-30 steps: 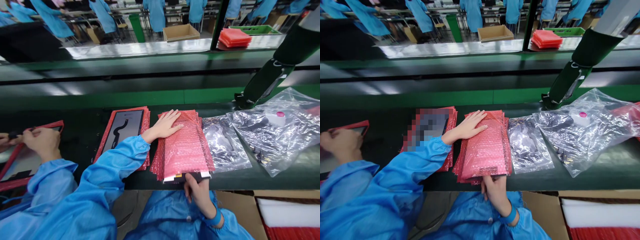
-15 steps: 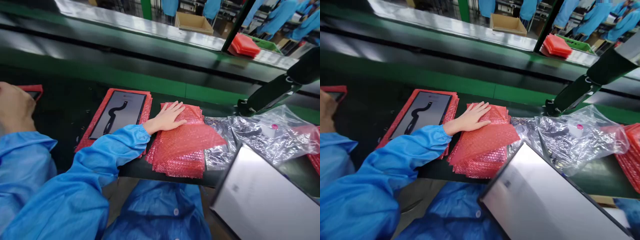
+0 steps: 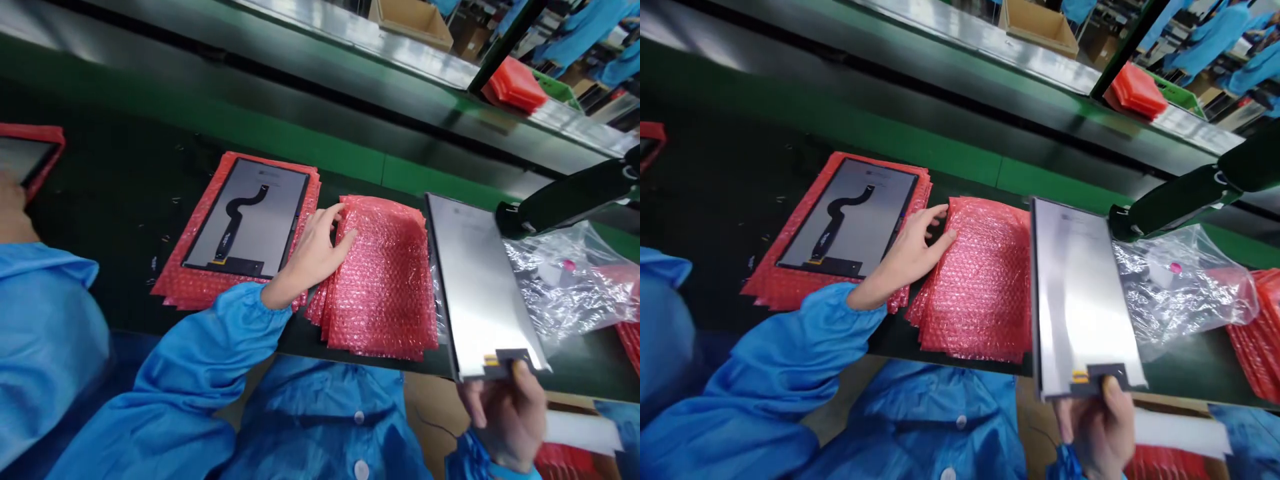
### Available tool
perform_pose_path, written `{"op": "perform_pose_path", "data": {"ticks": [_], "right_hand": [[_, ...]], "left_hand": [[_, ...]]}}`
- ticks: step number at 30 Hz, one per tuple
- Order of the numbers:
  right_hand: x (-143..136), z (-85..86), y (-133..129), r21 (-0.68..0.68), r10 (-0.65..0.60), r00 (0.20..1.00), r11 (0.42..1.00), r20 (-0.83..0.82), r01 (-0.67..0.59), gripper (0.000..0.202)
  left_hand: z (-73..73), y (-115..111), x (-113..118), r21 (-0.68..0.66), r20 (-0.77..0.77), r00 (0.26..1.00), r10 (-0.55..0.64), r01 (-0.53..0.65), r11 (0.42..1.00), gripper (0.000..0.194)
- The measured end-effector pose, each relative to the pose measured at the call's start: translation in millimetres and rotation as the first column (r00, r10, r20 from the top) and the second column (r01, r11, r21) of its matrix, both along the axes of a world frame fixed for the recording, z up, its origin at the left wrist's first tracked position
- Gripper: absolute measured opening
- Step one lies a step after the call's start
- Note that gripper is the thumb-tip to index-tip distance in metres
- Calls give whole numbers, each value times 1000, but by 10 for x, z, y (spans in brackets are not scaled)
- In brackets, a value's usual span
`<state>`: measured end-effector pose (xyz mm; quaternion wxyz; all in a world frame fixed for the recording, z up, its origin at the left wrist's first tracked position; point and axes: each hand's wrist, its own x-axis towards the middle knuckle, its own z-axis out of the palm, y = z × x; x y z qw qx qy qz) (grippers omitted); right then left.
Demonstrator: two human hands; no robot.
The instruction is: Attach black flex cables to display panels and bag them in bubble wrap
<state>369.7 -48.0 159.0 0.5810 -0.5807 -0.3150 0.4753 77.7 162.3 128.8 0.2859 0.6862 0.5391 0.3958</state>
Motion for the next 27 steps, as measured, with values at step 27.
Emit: {"op": "perform_pose_path", "data": {"ticks": [27], "right_hand": [[-334,30,294,-347,351,922,854,-165,-388,45]], "left_hand": [[-150,0,-115,-356,273,962,0,101,929,65]]}}
